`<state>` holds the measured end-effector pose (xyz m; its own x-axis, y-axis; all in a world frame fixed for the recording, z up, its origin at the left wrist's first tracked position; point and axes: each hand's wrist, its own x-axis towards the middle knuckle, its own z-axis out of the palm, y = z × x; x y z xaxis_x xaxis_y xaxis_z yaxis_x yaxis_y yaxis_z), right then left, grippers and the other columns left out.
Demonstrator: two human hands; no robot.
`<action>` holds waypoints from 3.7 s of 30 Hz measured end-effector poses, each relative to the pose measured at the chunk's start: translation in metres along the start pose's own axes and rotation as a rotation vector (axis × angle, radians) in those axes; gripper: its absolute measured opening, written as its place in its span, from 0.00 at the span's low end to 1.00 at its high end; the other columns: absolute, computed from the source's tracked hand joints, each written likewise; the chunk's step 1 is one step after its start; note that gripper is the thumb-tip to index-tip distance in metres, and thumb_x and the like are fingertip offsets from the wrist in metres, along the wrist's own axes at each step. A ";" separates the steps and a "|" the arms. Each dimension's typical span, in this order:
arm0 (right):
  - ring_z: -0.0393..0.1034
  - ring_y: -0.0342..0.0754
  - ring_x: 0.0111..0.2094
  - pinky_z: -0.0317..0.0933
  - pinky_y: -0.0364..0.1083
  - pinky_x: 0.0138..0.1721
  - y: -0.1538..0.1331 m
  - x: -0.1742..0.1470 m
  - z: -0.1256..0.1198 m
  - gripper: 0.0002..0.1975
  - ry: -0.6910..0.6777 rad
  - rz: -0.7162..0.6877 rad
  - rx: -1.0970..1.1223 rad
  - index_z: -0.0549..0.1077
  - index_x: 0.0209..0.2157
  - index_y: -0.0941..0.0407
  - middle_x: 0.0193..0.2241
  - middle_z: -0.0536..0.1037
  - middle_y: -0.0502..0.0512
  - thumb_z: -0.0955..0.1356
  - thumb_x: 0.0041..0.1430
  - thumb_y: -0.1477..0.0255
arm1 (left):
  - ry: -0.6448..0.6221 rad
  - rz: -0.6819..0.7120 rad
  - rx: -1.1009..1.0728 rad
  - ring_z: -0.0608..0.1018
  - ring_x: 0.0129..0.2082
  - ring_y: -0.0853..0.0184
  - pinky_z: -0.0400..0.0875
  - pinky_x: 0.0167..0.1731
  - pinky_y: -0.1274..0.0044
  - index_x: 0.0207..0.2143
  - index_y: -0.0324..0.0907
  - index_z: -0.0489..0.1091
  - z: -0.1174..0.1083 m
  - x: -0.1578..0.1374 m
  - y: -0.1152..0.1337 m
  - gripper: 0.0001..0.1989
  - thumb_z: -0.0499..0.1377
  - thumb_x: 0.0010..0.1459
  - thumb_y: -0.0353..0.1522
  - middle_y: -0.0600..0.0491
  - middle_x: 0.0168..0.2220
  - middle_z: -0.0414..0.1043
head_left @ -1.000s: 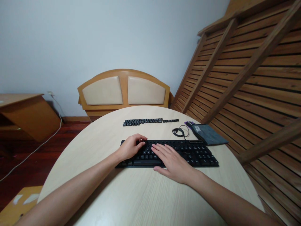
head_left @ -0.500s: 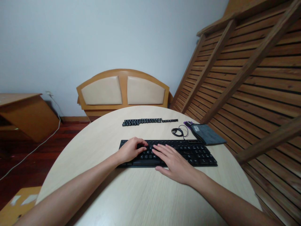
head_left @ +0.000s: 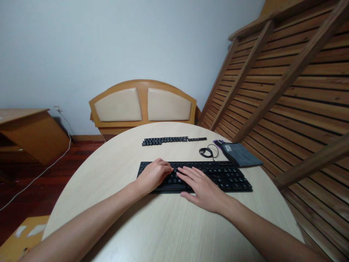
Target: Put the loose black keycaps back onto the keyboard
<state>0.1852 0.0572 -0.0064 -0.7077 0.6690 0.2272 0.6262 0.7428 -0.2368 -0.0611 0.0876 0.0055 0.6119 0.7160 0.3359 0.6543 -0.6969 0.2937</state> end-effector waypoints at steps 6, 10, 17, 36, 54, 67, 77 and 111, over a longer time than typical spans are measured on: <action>0.52 0.56 0.68 0.48 0.61 0.67 0.001 0.000 0.001 0.31 0.004 -0.004 0.008 0.60 0.67 0.51 0.67 0.61 0.57 0.67 0.64 0.61 | 0.005 -0.081 0.053 0.77 0.43 0.59 0.72 0.46 0.70 0.43 0.42 0.78 0.007 -0.001 0.004 0.14 0.52 0.70 0.30 0.48 0.43 0.79; 0.53 0.56 0.67 0.48 0.61 0.67 0.000 0.000 0.000 0.32 0.001 0.000 0.013 0.61 0.66 0.51 0.67 0.61 0.58 0.68 0.63 0.62 | -0.007 -0.127 0.087 0.77 0.44 0.58 0.73 0.45 0.70 0.44 0.42 0.78 0.009 -0.001 0.007 0.12 0.54 0.68 0.29 0.48 0.43 0.79; 0.52 0.56 0.68 0.48 0.61 0.67 0.000 0.001 -0.001 0.31 -0.005 0.002 0.013 0.61 0.66 0.52 0.67 0.62 0.57 0.67 0.64 0.61 | -0.056 -0.057 0.047 0.78 0.42 0.59 0.73 0.45 0.70 0.42 0.42 0.78 -0.008 0.000 0.003 0.09 0.57 0.66 0.30 0.49 0.40 0.80; 0.53 0.56 0.67 0.49 0.62 0.67 -0.001 0.001 -0.001 0.32 0.001 -0.001 0.014 0.59 0.67 0.50 0.67 0.61 0.56 0.67 0.64 0.61 | -0.358 0.023 0.129 0.64 0.65 0.53 0.60 0.64 0.65 0.65 0.34 0.60 -0.025 -0.017 0.017 0.35 0.62 0.60 0.41 0.38 0.66 0.59; 0.57 0.55 0.66 0.53 0.62 0.65 -0.006 0.005 -0.004 0.23 0.025 0.023 -0.006 0.64 0.64 0.49 0.65 0.65 0.54 0.64 0.69 0.66 | -0.390 -0.001 0.053 0.58 0.68 0.55 0.52 0.66 0.65 0.67 0.39 0.57 -0.019 -0.023 0.008 0.28 0.47 0.71 0.44 0.43 0.69 0.52; 0.56 0.55 0.66 0.52 0.62 0.66 -0.006 0.006 -0.006 0.23 -0.002 0.036 -0.008 0.65 0.64 0.51 0.65 0.65 0.55 0.63 0.70 0.65 | -0.310 0.052 -0.037 0.69 0.61 0.56 0.63 0.60 0.67 0.58 0.38 0.68 -0.031 -0.012 0.005 0.21 0.53 0.69 0.39 0.42 0.60 0.68; 0.57 0.56 0.66 0.53 0.62 0.65 -0.005 0.005 -0.004 0.23 0.013 0.022 0.001 0.66 0.63 0.51 0.65 0.65 0.55 0.63 0.70 0.64 | -0.147 0.011 0.234 0.64 0.64 0.55 0.58 0.63 0.63 0.56 0.41 0.70 -0.025 0.021 -0.072 0.21 0.48 0.71 0.41 0.44 0.66 0.60; 0.57 0.55 0.66 0.52 0.61 0.65 -0.005 0.005 -0.005 0.23 0.007 0.029 0.000 0.65 0.63 0.52 0.65 0.65 0.55 0.63 0.70 0.64 | -0.163 -0.084 0.340 0.67 0.62 0.54 0.59 0.62 0.63 0.54 0.40 0.70 -0.005 0.061 -0.128 0.21 0.46 0.69 0.40 0.42 0.62 0.65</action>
<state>0.1797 0.0567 0.0009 -0.6868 0.6906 0.2269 0.6467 0.7230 -0.2431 -0.1101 0.2206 -0.0072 0.5946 0.7862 0.1683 0.7985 -0.6019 -0.0087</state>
